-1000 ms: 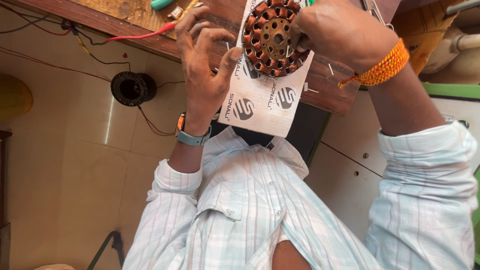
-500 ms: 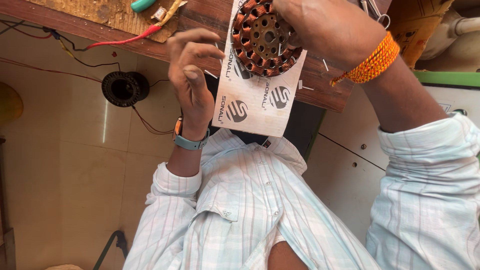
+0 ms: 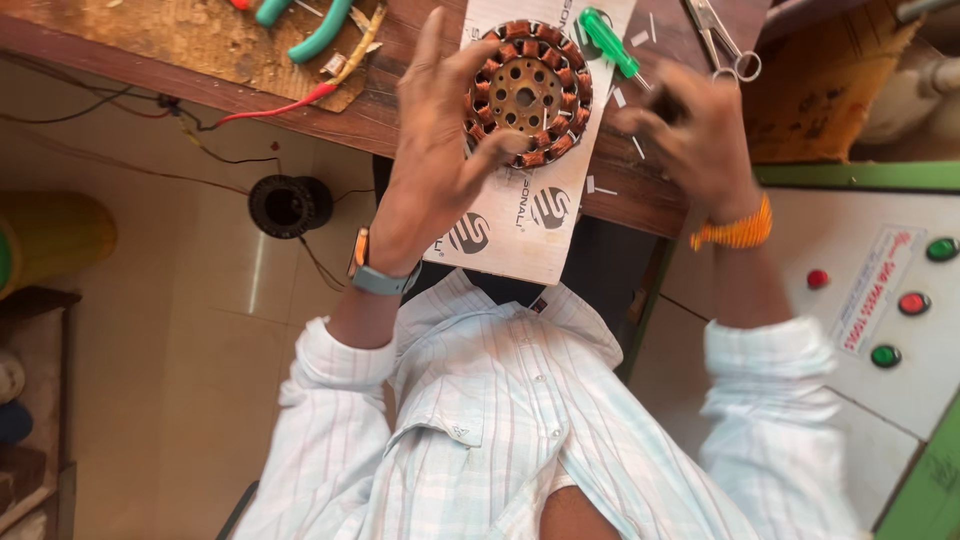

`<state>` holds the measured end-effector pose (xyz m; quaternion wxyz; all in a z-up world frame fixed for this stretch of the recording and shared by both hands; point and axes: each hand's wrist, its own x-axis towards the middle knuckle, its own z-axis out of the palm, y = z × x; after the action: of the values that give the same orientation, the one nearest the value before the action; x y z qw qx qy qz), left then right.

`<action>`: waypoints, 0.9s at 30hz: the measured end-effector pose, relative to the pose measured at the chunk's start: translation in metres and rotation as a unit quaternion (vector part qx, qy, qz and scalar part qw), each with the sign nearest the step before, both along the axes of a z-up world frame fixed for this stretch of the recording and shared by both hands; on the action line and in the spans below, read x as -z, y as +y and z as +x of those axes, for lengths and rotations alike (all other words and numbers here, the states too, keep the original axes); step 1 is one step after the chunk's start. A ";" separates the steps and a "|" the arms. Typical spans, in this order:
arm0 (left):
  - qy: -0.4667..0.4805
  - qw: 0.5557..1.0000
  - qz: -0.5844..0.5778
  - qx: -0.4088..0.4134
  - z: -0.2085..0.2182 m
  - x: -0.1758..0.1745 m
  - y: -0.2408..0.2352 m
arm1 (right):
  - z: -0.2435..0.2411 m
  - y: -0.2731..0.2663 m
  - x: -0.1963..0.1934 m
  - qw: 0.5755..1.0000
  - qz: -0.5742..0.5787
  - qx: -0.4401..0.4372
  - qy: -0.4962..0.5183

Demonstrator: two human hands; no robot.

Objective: The person uses a green screwdriver to adjust a copper-wound stator, then cuts small white plastic pieces with scissors and inserts them into the stator slots. The work is performed on a cluttered workbench with various tools and motor parts visible.

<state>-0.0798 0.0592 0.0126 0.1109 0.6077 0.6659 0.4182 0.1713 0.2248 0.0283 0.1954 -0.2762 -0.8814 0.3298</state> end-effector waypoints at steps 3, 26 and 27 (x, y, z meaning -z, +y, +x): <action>0.056 0.987 -0.148 0.024 0.009 -0.006 0.022 | 0.025 -0.026 0.030 0.972 -0.144 0.103 0.154; 0.365 0.861 -0.253 0.246 0.029 -0.080 0.088 | 0.043 -0.025 0.045 0.938 -0.161 0.161 0.262; 0.378 0.845 -0.239 0.292 0.022 -0.089 0.096 | 0.043 -0.026 0.044 0.936 -0.170 0.165 0.262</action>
<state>-0.0576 0.1556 0.1014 0.1095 0.8396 0.5277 -0.0679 0.2140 0.1990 -0.0161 0.4214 -0.3501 -0.6719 0.4984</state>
